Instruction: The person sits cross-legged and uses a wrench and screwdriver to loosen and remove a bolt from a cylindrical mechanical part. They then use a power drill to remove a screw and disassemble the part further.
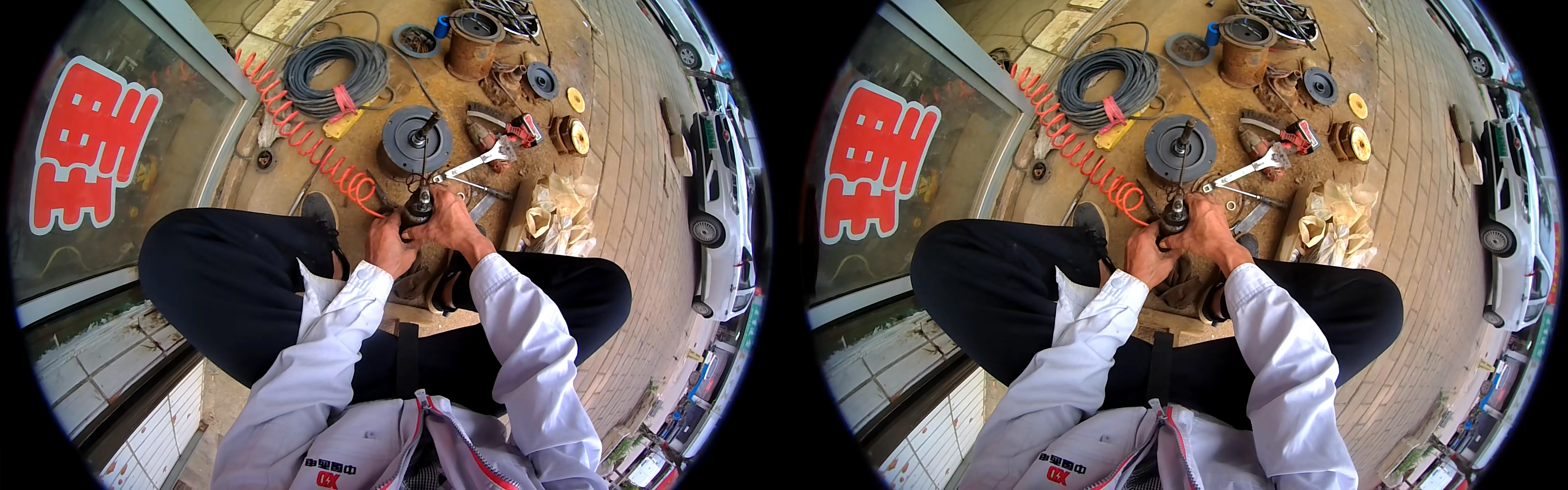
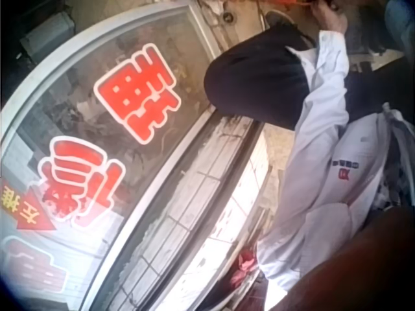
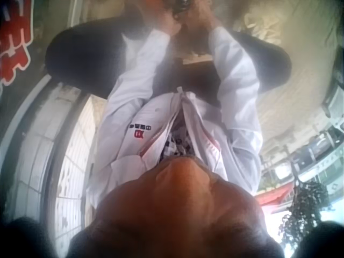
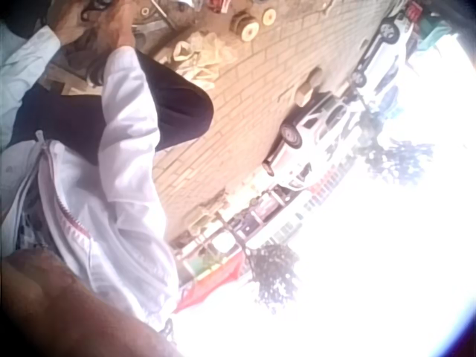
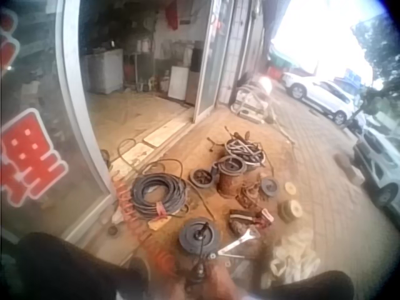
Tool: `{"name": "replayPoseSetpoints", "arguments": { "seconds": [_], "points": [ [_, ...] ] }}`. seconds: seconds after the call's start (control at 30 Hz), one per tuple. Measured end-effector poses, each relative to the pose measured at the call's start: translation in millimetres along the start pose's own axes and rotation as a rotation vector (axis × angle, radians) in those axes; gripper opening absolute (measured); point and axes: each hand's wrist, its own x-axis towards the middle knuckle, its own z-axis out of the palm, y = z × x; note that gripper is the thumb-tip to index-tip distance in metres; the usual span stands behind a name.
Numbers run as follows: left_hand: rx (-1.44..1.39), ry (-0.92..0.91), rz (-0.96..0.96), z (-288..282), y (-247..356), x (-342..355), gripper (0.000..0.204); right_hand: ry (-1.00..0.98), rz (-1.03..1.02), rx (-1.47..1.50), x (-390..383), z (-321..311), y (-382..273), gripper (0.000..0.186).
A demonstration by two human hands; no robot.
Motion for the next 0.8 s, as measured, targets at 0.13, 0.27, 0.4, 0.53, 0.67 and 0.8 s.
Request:
{"name": "replayPoseSetpoints", "arguments": {
  "seconds": [0.13, 0.27, 0.4, 0.53, 0.67, 0.8],
  "points": [
    [-0.016, -0.014, 0.016, 5, -5, 1, 0.041, 0.088, -0.124, -0.066, 1, 3, 9, 0.079],
    [0.015, -0.023, 0.008, 3, -9, -1, 0.042, -0.094, 0.05, 0.027, 2, -3, -2, 0.078],
    [0.036, 0.028, 0.049, 7, -11, -1, 0.04, 0.131, -0.155, -0.043, 0, 5, 3, 0.073],
    [-0.009, 0.02, 0.014, 6, -13, 0, 0.037, 0.021, -0.043, -0.013, 1, 0, -6, 0.071],
    [-0.038, 0.016, 0.01, 6, -13, 1, 0.038, 0.078, -0.064, -0.049, -1, 1, -6, 0.068],
    [-0.026, 0.003, 0.023, 7, -13, 0, 0.038, 0.197, -0.191, -0.067, 1, 9, 1, 0.064]
  ]
}}
